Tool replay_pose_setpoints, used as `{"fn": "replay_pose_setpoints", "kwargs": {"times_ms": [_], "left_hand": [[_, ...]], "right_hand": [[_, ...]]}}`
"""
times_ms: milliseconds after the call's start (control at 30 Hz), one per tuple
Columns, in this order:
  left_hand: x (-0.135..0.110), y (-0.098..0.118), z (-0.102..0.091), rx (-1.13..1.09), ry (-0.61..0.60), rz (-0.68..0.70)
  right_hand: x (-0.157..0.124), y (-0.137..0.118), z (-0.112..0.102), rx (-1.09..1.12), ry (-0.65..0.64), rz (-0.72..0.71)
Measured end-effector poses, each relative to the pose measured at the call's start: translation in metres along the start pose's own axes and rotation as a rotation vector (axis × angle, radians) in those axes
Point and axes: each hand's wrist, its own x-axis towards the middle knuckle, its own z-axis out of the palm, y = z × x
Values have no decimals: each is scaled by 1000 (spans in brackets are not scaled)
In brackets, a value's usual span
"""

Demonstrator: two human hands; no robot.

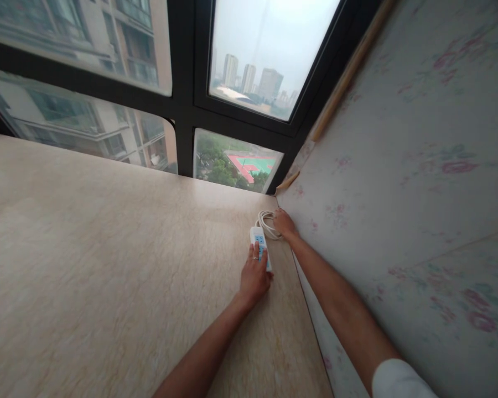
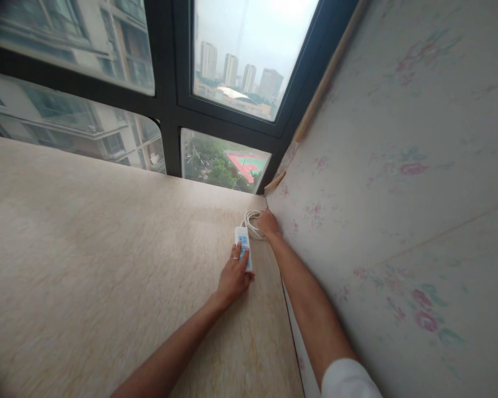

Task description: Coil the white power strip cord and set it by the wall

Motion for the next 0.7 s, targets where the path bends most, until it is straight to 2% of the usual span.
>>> {"fn": "replay_pose_setpoints", "kwargs": {"times_ms": [133, 300, 367, 400, 533, 633, 700], "left_hand": [[6, 0, -6, -2, 8, -19], [18, -8, -21, -51, -44, 1], [19, -13, -26, -89, -63, 19], [17, -16, -29, -104, -71, 33], [0, -33, -40, -114, -40, 65], [-20, -53, -58, -107, 76, 18], [-36, -69, -75, -129, 157, -6]], "right_hand": [[-23, -28, 1, 145, 185, 26], [-92, -77, 11, 368, 314, -7], [-127, -93, 16, 757, 361, 3], [-144, -98, 18, 806, 366, 12], [-201, -108, 31, 1028, 412, 93], [-230, -112, 47, 991, 408, 142], [-242, -118, 56, 966, 358, 116]]}}
